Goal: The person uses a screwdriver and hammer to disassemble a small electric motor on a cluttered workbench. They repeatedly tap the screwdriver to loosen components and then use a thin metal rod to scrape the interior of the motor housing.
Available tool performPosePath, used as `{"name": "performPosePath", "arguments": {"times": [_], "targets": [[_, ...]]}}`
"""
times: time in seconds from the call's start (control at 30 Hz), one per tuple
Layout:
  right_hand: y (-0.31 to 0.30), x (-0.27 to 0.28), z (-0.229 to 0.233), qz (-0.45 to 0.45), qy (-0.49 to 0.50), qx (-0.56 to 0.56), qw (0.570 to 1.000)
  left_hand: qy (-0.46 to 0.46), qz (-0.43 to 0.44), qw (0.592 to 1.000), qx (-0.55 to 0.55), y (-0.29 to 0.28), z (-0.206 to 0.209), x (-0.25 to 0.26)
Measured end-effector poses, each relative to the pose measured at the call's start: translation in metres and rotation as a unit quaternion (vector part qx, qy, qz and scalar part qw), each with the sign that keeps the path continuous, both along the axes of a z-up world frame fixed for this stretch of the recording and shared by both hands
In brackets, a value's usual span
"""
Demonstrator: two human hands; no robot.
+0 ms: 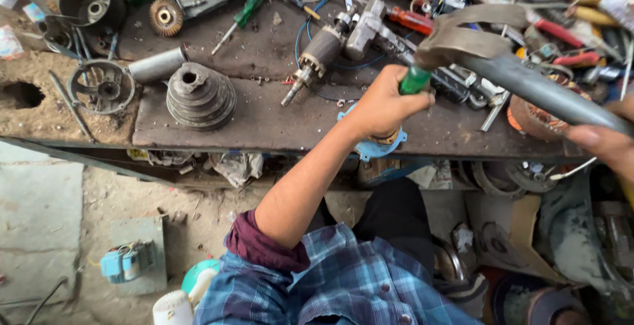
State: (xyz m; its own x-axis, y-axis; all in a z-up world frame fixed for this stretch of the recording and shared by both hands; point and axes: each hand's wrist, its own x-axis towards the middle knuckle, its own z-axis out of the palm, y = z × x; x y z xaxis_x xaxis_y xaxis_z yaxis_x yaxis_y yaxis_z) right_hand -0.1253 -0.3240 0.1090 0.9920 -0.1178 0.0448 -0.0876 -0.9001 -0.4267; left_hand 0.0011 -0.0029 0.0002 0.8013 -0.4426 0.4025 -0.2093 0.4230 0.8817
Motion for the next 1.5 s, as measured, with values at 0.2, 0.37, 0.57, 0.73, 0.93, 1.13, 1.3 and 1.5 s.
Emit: {"name": "performPosePath", "arguments": {"times": [0.2, 0.37, 0.57, 0.73, 0.93, 1.13, 1.3, 1.5], "targets": [[0.025, -0.039, 0.024, 0.015, 0.011, 0.044, 0.999, -0.054, 0.013, 0.998, 0.028, -0.004, -0.007, -0.002], [0.025, -0.050, 0.027, 0.009, -0.016, 0.076, 0.997, -0.043, 0.063, 0.992, 0.103, -0.003, -0.015, 0.000], [-0.003, -0.059, 0.011, -0.031, -0.005, 0.066, 0.997, 0.016, 0.086, 0.996, -0.013, 0.010, -0.012, 0.002], [-0.017, -0.062, -0.007, -0.035, 0.014, 0.073, 0.997, 0.123, 0.029, 0.984, -0.124, 0.024, 0.000, 0.001], [-0.022, -0.061, -0.007, -0.036, 0.015, 0.079, 0.996, 0.114, 0.042, 0.986, -0.113, 0.007, 0.001, -0.004], [-0.015, -0.057, -0.008, -0.027, 0.024, 0.067, 0.997, 0.109, 0.033, 0.986, -0.121, 0.007, -0.012, 0.001], [0.001, -0.032, 0.002, -0.004, 0.004, 0.030, 1.000, 0.022, 0.110, 0.993, -0.048, -0.007, -0.009, -0.002], [0.026, -0.007, 0.030, 0.041, -0.019, -0.037, 0.998, 0.004, 0.131, 0.991, 0.001, -0.008, -0.006, -0.009]]}}
